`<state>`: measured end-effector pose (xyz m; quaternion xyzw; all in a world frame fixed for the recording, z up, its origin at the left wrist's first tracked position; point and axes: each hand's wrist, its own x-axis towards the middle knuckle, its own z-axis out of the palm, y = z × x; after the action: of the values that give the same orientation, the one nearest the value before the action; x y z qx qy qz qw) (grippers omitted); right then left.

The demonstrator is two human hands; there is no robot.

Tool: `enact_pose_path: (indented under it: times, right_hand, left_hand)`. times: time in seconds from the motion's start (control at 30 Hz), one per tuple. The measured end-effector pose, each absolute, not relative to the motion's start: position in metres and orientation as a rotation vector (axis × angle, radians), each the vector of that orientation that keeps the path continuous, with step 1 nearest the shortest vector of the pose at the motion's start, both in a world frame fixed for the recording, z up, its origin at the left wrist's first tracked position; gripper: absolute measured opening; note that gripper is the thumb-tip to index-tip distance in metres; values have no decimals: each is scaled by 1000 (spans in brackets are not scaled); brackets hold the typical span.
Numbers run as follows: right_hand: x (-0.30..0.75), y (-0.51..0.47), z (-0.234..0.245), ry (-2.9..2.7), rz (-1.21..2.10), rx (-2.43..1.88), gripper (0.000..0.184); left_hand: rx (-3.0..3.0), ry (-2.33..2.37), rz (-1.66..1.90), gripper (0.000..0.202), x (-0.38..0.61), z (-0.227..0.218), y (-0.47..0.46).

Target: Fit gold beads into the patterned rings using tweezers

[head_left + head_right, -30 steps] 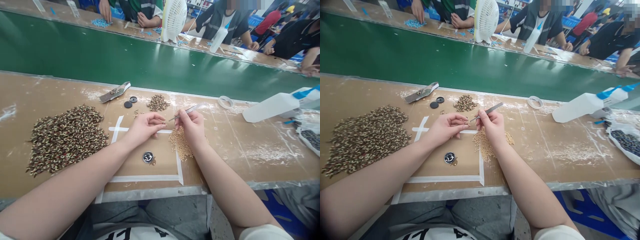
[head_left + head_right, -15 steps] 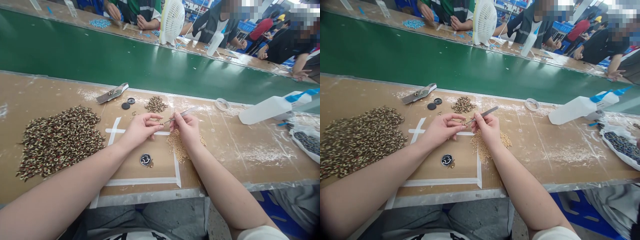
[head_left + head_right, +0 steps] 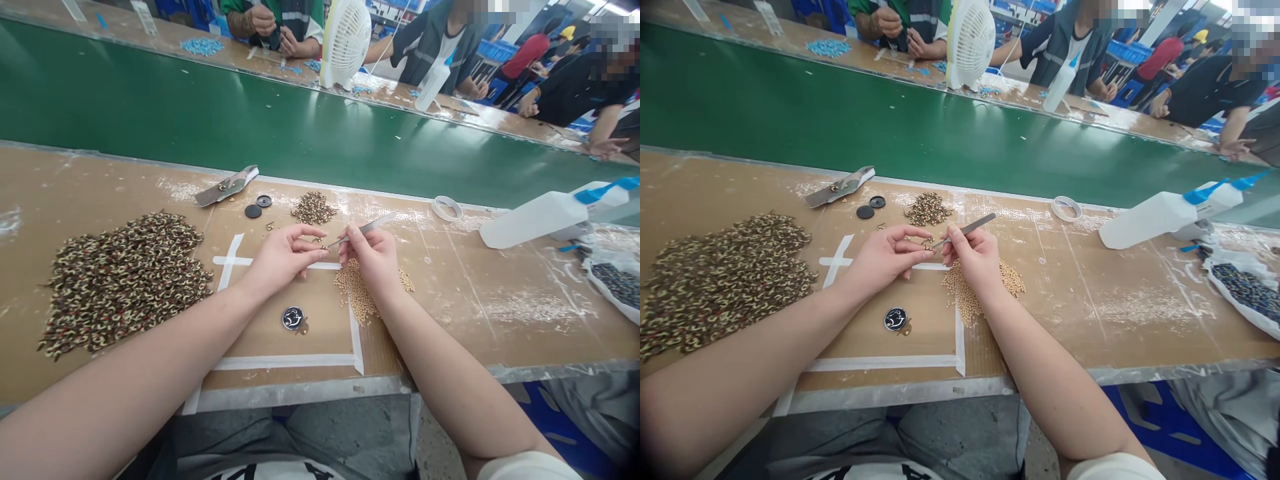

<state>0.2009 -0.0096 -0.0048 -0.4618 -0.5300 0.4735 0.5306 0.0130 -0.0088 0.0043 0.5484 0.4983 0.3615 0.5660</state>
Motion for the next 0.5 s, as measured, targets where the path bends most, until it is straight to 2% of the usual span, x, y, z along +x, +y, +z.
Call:
enact_pose_path:
  times: [0.5]
  right_hand:
    - [198, -12, 1, -1302, 1121, -1070, 34]
  left_hand:
    - [1345, 1235, 849, 29, 13, 3, -9]
